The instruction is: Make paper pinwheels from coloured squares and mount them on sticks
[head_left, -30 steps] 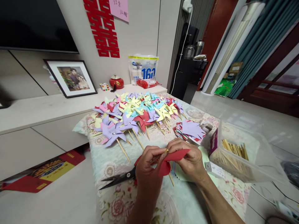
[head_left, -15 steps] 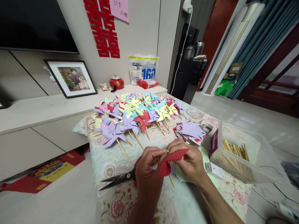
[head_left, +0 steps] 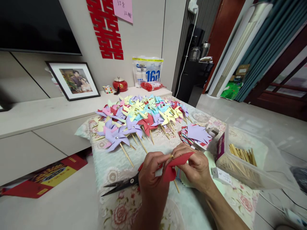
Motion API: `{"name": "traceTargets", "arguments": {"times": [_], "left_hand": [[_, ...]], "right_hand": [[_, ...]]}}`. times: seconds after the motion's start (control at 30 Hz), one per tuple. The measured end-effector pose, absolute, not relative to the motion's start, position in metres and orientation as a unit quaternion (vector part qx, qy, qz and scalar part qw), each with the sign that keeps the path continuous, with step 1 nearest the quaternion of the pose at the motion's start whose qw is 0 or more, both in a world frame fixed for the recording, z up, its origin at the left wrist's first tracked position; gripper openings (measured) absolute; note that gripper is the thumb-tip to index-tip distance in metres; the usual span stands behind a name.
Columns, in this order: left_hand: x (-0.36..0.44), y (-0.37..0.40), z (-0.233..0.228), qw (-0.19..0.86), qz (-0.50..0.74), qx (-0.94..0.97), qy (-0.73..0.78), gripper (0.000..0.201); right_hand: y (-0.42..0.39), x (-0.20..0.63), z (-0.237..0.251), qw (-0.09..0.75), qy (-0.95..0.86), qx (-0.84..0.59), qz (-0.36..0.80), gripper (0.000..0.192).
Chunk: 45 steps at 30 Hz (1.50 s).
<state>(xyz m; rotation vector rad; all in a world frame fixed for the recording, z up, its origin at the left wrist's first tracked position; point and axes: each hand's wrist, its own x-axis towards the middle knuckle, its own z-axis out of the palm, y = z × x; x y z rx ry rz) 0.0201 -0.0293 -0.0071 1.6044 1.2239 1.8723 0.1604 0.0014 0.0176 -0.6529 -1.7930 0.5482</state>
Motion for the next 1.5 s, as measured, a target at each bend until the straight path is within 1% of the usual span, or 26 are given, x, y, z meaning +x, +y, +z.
{"name": "traceTargets", "arguments": {"times": [0.13, 0.53, 0.8, 0.93, 1.0, 1.1, 1.3, 1.5], "left_hand": [[0.019, -0.030, -0.009, 0.170, 0.654, 0.584, 0.450, 0.019], [0.018, -0.030, -0.011, 0.155, 0.650, 0.596, 0.445, 0.024], [0.019, -0.030, -0.011, 0.159, 0.650, 0.593, 0.449, 0.021], [0.018, -0.030, -0.011, 0.151, 0.653, 0.592, 0.447, 0.020], [0.019, -0.030, -0.012, 0.141, 0.654, 0.596, 0.445, 0.021], [0.019, -0.031, -0.011, 0.118, 0.657, 0.597, 0.444, 0.022], [0.017, -0.034, -0.007, 0.111, 0.643, 0.612, 0.446, 0.024], [0.016, -0.037, -0.001, 0.098, 0.631, 0.628, 0.445, 0.025]], "right_hand": [[0.001, 0.159, 0.019, 0.549, -0.754, -0.280, 0.229, 0.017], [0.000, 0.158, 0.019, 0.554, -0.748, -0.282, 0.233, 0.017], [0.002, 0.157, 0.016, 0.555, -0.749, -0.278, 0.231, 0.013], [0.003, 0.157, 0.011, 0.569, -0.735, -0.303, 0.211, 0.012], [0.003, 0.157, 0.011, 0.571, -0.732, -0.317, 0.194, 0.014], [0.004, 0.158, 0.011, 0.564, -0.749, -0.295, 0.185, 0.018], [0.005, 0.158, 0.013, 0.574, -0.748, -0.280, 0.181, 0.012], [0.003, 0.156, 0.012, 0.577, -0.740, -0.293, 0.181, 0.012]]}}
